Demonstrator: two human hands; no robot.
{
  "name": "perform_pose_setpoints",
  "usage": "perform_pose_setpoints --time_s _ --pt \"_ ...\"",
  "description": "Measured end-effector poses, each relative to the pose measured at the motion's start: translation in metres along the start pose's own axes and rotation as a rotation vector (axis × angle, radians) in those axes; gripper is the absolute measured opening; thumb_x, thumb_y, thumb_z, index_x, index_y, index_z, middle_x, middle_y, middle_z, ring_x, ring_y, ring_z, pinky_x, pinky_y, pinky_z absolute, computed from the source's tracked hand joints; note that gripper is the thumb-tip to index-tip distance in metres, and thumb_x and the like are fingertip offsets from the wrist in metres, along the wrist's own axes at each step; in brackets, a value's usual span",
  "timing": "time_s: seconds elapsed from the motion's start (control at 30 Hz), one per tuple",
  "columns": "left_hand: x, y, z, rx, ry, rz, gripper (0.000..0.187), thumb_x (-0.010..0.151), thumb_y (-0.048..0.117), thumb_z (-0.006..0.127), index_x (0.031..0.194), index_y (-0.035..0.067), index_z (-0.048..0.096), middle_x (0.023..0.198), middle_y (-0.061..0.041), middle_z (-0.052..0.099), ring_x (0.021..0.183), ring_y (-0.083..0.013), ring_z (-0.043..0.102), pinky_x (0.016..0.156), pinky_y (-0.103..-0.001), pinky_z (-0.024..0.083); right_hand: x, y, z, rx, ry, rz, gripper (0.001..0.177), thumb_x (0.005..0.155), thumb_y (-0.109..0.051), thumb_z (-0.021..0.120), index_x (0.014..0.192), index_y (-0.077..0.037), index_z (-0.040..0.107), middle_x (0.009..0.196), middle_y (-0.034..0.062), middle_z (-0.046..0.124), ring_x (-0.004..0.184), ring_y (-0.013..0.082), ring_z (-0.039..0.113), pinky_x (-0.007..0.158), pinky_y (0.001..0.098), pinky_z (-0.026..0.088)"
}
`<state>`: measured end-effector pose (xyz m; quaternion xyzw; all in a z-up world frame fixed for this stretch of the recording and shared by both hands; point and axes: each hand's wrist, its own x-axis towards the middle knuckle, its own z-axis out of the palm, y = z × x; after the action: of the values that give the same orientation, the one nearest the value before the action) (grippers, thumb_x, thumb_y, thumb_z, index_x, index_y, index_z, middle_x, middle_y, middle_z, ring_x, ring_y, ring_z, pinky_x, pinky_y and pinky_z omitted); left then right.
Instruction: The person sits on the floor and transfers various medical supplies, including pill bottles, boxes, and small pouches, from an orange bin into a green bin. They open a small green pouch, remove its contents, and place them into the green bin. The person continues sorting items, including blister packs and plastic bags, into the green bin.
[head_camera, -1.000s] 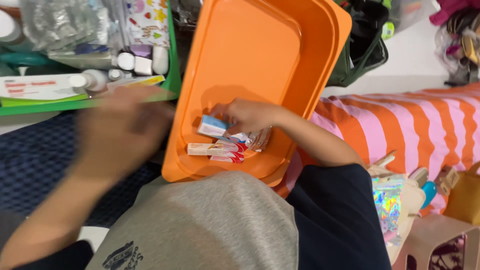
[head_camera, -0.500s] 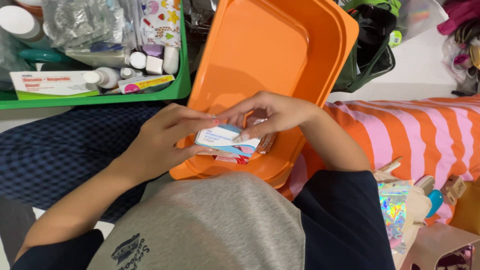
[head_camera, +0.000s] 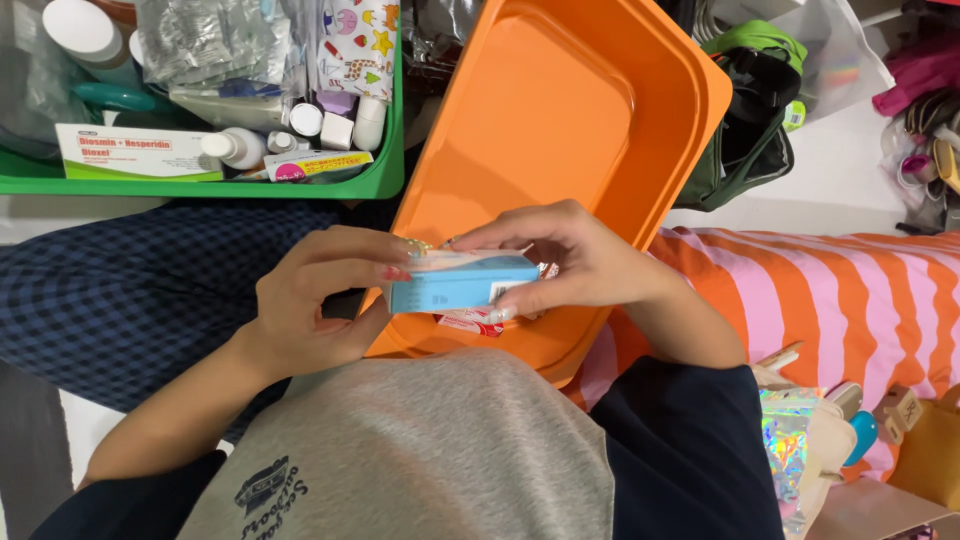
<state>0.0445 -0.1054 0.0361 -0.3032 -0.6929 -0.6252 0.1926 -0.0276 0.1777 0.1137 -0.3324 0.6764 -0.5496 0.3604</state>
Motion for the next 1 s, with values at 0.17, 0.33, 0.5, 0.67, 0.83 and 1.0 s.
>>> perform_pose_setpoints --time_s 0.17,0.33,0.5,0.67,0.83,1.0 --pt "0.005 0.003 0.001 -0.059 -0.025 0.037 0.043 0.083 -0.015 0.077 0.116 0.003 0.056 0.117 -0.016 0.068 0.112 -0.03 0.072 0.099 -0.038 0.063 -0.002 -0.011 0.003 -0.002 0.009 0.068 0.054 0.09 -0.012 0.084 0.139 -0.001 0.064 0.123 0.0102 0.073 0.108 0.0165 0.073 0.09 0.0295 0.062" --pt "0.007 0.004 0.002 -0.03 -0.029 0.051 0.042 0.082 -0.018 0.076 0.114 0.002 0.057 0.114 -0.016 0.068 0.11 -0.0303 0.073 0.098 -0.038 0.064 -0.003 -0.012 0.004 -0.042 0.025 0.075 0.054 0.089 -0.013 0.084 0.138 -0.001 0.065 0.119 0.0099 0.074 0.102 0.0159 0.073 0.083 0.0283 0.06" --pt "0.016 0.013 0.0 -0.015 -0.068 0.027 0.044 0.079 0.008 0.09 0.115 0.002 0.065 0.115 -0.015 0.068 0.108 -0.0291 0.071 0.095 -0.039 0.062 -0.004 -0.01 0.006 -0.054 0.039 0.1 0.054 0.088 -0.015 0.085 0.137 -0.003 0.067 0.116 0.0086 0.075 0.101 0.015 0.074 0.079 0.0277 0.062" --pt "0.01 0.003 -0.034 0.141 -0.011 -0.144 0.033 0.085 0.012 0.088 0.114 0.007 0.071 0.11 -0.009 0.074 0.097 -0.021 0.074 0.084 -0.03 0.061 0.007 0.003 0.006 -0.113 -0.02 0.137 0.062 0.085 -0.018 0.084 0.141 -0.004 0.061 0.125 0.0107 0.074 0.098 0.0172 0.078 0.083 0.0311 0.065" --pt "-0.016 -0.067 -0.158 0.109 0.419 -0.343 0.013 0.112 0.009 0.066 0.123 0.003 0.064 0.115 -0.006 0.07 0.106 -0.0141 0.07 0.096 -0.028 0.059 0.017 0.012 0.004 -0.324 -0.094 -0.031 0.072 0.09 -0.023 0.078 0.151 0.0 0.046 0.155 0.0207 0.051 0.133 0.0333 0.06 0.103 0.0421 0.056" --pt "-0.042 -0.143 -0.255 0.684 0.311 -0.561 0.022 0.1 0.003 0.087 0.12 0.002 0.076 0.114 -0.012 0.071 0.093 -0.0171 0.062 0.082 -0.03 0.051 0.02 0.029 -0.004 -0.4 -0.03 0.133 0.067 0.092 -0.026 0.073 0.149 -0.001 0.049 0.152 0.0161 0.055 0.13 0.0311 0.063 0.105 0.0403 0.054"
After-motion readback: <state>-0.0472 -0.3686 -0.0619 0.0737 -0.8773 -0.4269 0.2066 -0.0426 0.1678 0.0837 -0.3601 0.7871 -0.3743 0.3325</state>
